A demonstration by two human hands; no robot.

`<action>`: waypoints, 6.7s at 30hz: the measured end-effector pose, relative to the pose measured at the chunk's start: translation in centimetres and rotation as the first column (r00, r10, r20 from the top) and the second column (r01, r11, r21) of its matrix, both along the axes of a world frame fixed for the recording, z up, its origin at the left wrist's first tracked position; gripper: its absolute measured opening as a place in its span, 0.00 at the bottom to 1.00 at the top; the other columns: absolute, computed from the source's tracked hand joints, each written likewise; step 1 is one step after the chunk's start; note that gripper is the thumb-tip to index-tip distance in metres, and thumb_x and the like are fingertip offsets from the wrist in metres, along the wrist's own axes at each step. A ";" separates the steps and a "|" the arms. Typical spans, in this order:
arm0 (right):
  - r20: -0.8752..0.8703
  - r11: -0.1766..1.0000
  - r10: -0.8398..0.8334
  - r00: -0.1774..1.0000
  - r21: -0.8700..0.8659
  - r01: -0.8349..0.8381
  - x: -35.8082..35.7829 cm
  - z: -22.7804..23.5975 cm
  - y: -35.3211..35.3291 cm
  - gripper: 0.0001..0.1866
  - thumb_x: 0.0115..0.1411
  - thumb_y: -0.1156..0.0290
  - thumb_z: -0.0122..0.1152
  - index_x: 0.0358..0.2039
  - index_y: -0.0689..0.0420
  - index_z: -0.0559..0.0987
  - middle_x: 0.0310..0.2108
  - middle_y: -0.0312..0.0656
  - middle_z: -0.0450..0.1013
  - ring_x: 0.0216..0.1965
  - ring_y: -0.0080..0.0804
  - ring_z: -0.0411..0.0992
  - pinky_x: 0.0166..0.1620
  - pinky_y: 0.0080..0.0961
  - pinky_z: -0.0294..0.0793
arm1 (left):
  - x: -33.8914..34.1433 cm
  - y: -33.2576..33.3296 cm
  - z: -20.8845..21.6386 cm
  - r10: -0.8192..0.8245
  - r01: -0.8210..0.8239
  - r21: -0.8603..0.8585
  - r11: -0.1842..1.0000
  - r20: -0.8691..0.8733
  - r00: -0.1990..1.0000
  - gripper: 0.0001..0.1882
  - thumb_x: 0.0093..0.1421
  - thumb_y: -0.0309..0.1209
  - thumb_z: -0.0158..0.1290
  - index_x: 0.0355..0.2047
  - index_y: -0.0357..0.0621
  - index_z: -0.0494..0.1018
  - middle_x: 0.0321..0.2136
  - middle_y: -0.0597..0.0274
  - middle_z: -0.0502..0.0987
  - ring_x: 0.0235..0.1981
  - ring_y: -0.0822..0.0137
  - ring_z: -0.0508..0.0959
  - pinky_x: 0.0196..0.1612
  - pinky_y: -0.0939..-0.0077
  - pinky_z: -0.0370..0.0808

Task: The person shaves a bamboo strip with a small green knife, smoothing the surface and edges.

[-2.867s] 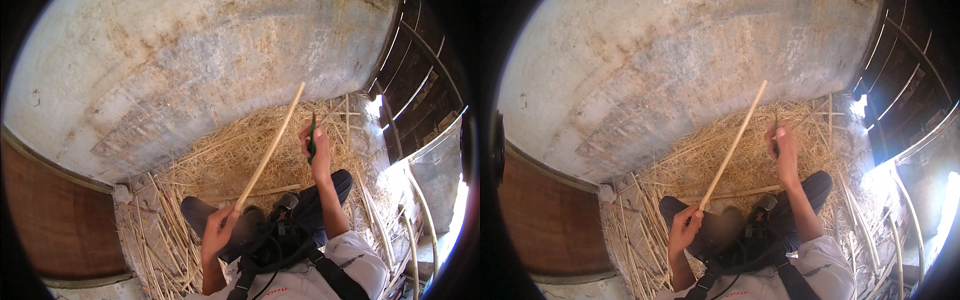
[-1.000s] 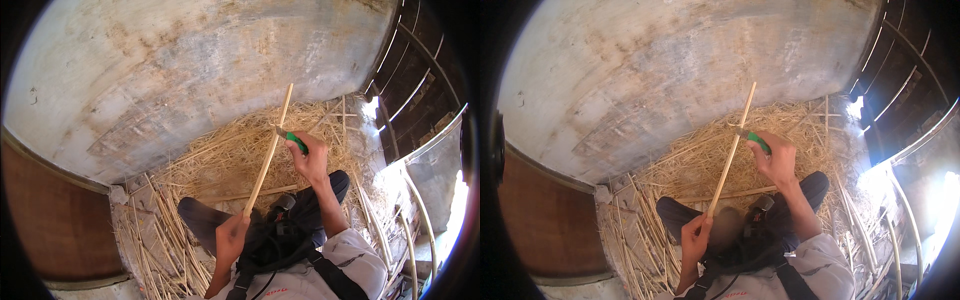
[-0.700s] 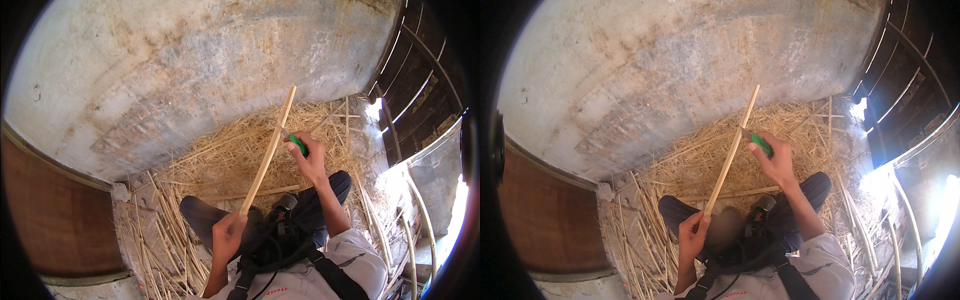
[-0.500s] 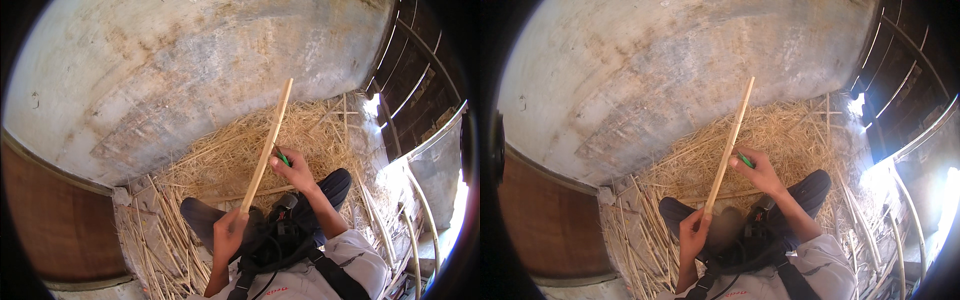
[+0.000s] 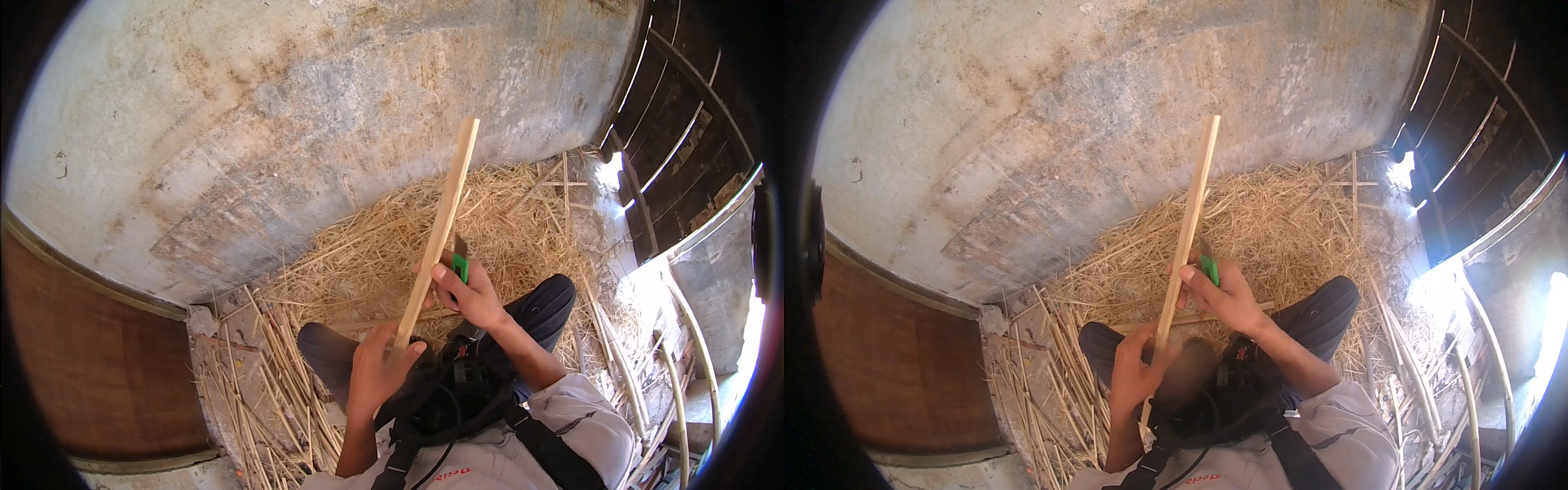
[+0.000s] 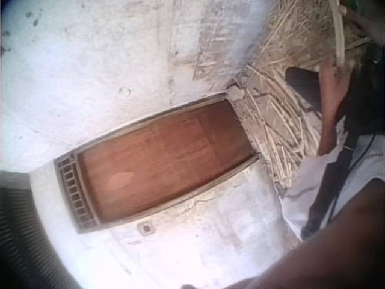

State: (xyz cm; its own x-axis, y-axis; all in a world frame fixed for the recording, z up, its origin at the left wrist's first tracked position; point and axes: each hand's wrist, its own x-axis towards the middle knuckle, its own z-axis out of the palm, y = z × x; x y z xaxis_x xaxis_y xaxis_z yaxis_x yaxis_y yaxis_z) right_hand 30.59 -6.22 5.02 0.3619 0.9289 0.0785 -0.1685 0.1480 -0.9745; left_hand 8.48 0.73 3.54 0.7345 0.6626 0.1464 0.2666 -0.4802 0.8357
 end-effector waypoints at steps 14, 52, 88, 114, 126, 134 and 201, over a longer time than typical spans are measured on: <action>0.270 0.939 -0.289 0.919 0.269 0.216 0.3 -0.8 -1.6 0.18 0.73 0.60 0.62 0.50 0.62 0.79 0.37 0.41 0.79 0.34 0.27 0.75 0.36 0.31 0.74 | 2.8 0.3 -1.1 0.083 -0.039 -0.184 0.982 0.234 0.969 0.19 0.70 0.23 0.62 0.59 0.29 0.79 0.39 0.62 0.81 0.35 0.78 0.79 0.36 0.81 0.77; 0.864 0.891 -0.440 0.244 0.385 0.242 0.6 1.3 -1.7 0.15 0.55 0.56 0.79 0.37 0.50 0.87 0.25 0.33 0.76 0.23 0.36 0.77 0.27 0.32 0.75 | 1.4 -1.0 1.5 0.223 -0.157 -0.268 0.951 0.236 0.946 0.18 0.64 0.22 0.67 0.53 0.28 0.81 0.32 0.55 0.81 0.32 0.74 0.76 0.35 0.78 0.73; 0.857 0.881 -0.462 0.229 0.412 0.233 0.3 1.2 -1.0 0.14 0.56 0.57 0.78 0.37 0.50 0.87 0.23 0.33 0.76 0.21 0.36 0.76 0.26 0.32 0.73 | 0.0 -1.4 1.8 0.259 -0.208 -0.234 0.950 0.212 0.942 0.18 0.64 0.21 0.67 0.52 0.25 0.80 0.34 0.49 0.84 0.34 0.71 0.80 0.39 0.75 0.76; 0.160 0.991 -0.127 0.979 -0.014 0.131 4.8 0.0 -0.2 0.20 0.75 0.54 0.60 0.52 0.59 0.84 0.24 0.25 0.68 0.24 0.14 0.61 0.29 0.21 0.61 | -1.3 -1.7 -0.1 0.232 -0.206 -0.177 0.962 0.137 0.963 0.19 0.62 0.21 0.68 0.54 0.33 0.83 0.33 0.68 0.79 0.31 0.81 0.73 0.29 0.85 0.65; -0.079 0.942 -0.335 0.939 -0.053 0.331 4.4 2.6 1.2 0.20 0.78 0.58 0.54 0.51 0.62 0.84 0.20 0.28 0.67 0.18 0.14 0.58 0.23 0.19 0.55 | -1.7 -0.3 0.9 0.094 -0.053 -0.306 0.950 0.122 0.988 0.32 0.56 0.16 0.70 0.62 0.38 0.78 0.48 0.60 0.82 0.45 0.71 0.84 0.46 0.75 0.83; 0.044 0.914 -0.407 0.912 0.012 0.407 5.8 2.5 0.7 0.20 0.78 0.57 0.53 0.52 0.62 0.82 0.24 0.28 0.67 0.22 0.13 0.58 0.27 0.18 0.55 | -2.8 0.8 -0.8 0.094 -0.057 -0.414 0.908 0.070 0.993 0.24 0.61 0.20 0.69 0.58 0.35 0.81 0.37 0.61 0.85 0.34 0.78 0.79 0.38 0.81 0.76; 0.673 0.709 -0.603 0.428 0.207 0.674 15.6 -3.5 1.8 0.19 0.75 0.54 0.61 0.43 0.58 0.86 0.21 0.37 0.71 0.22 0.24 0.66 0.29 0.28 0.64 | -6.1 -4.0 0.4 0.285 -0.212 -0.573 0.791 0.039 0.958 0.19 0.65 0.20 0.64 0.56 0.32 0.82 0.35 0.66 0.84 0.33 0.80 0.77 0.36 0.83 0.73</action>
